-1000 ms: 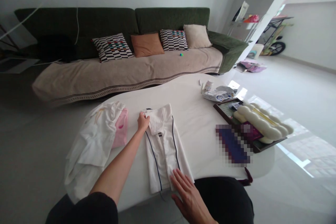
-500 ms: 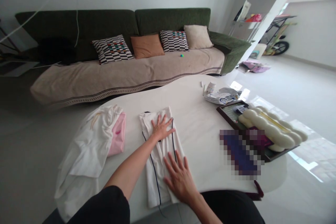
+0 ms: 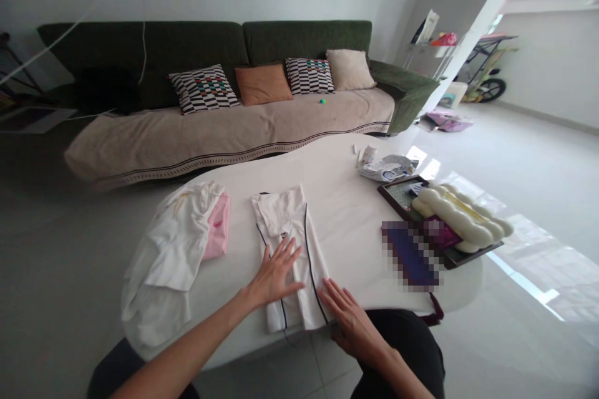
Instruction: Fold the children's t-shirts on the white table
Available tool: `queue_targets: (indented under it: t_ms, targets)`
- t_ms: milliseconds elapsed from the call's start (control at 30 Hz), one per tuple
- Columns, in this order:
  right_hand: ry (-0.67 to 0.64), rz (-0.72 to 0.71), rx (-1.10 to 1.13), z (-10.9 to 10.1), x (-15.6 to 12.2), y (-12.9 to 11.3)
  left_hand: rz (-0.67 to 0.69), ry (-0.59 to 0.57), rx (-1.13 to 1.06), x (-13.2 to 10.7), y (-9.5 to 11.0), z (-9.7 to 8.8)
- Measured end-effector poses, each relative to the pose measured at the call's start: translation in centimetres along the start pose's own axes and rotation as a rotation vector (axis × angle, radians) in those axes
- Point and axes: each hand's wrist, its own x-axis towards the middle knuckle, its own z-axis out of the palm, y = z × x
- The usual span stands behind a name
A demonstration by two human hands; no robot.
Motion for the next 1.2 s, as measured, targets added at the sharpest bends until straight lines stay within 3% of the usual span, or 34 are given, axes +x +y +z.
queue_targets:
  t_ms: [100,167,267,367,533,667,733,800,900,967,1067,1133,1200]
  targets:
    - [0.065,-0.024,-0.028,1.5,0.7,0.4,-0.022,-0.123,0.068,-7.3,1.6,2.6]
    - [0.103,-0.017,-0.032,2.1,0.7,0.1,-0.105,-0.138,0.145,-10.0,2.2,4.2]
    - [0.112,-0.008,-0.021,1.9,0.0,-0.6,-0.167,-0.078,0.205,-11.2,2.6,5.9]
    - [0.107,-0.008,-0.021,1.3,-1.3,-1.3,-0.144,-0.046,0.175,-11.5,3.1,6.3]
    - [0.004,-0.052,0.095,-0.4,-4.3,-3.1,-0.046,-0.144,0.034,-14.3,4.6,4.5]
    - [-0.075,0.012,0.509,-3.9,-5.2,-4.2,0.057,-0.295,-0.207,-16.1,5.8,-0.6]
    - [-0.104,0.086,0.749,-6.1,-3.6,-3.9,0.064,-0.372,-0.412,-15.2,5.3,-3.9]
    - [-0.100,0.141,0.943,-7.9,-0.1,-3.0,0.000,-0.402,-0.679,-12.8,3.6,-6.8]
    - [0.028,0.198,1.141,-8.7,7.3,-0.9,-0.257,-0.239,-1.141,-6.8,-0.8,-8.4]
    - [0.115,0.281,1.149,-7.9,12.2,0.6,-0.438,-0.022,-1.406,-2.5,-3.8,-7.4]
    - [0.154,0.369,1.053,-5.5,17.2,2.3,-0.655,0.225,-1.524,2.0,-7.0,-3.9]
    - [0.181,0.389,0.995,-4.0,18.7,2.9,-0.739,0.305,-1.507,3.2,-8.0,-1.4]
    - [0.228,0.406,0.929,-2.8,19.0,3.3,-0.725,0.380,-1.478,3.4,-8.4,0.2]
